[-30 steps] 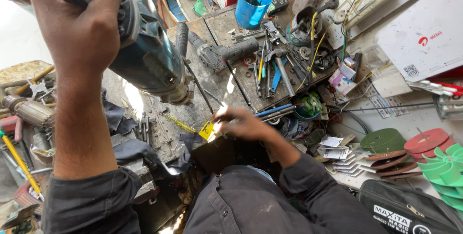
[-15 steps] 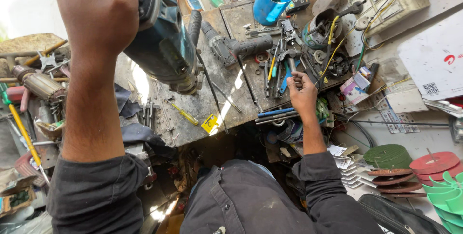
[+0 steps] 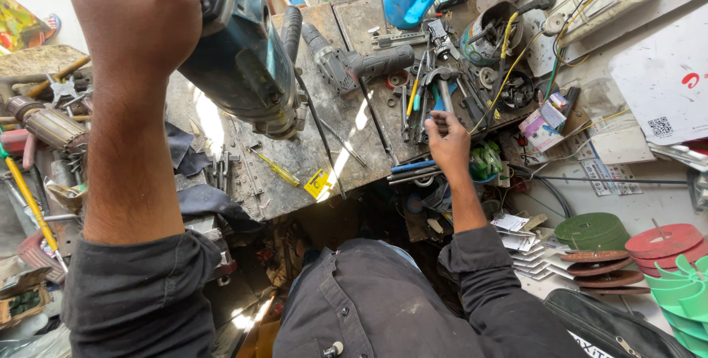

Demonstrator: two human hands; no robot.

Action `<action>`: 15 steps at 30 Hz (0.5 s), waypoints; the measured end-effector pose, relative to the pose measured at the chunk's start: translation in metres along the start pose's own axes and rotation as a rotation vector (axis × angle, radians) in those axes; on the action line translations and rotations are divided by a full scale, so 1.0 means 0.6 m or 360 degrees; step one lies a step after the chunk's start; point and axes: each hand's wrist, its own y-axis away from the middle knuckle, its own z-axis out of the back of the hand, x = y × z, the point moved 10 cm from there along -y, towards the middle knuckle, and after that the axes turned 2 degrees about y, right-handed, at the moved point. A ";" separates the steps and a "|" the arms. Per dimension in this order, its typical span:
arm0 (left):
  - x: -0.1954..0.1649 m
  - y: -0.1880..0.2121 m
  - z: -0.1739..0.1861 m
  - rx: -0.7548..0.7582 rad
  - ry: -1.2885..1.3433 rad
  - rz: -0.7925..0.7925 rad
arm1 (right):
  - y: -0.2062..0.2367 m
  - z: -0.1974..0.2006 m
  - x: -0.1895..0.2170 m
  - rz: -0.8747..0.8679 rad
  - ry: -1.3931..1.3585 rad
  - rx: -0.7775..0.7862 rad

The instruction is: The person holds a power drill in one hand and works on its chuck and small metal parts on a cluttered workbench. They pick up and set down small components, use a yellow hand tool on the drill, tap a part with a hammer, and repeatedly reposition the drill while handling bits and fasteners.

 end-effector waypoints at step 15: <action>-0.012 0.000 0.010 -0.0117 0.0100 -0.0033 | -0.002 -0.067 0.108 0.0940 0.0919 0.0169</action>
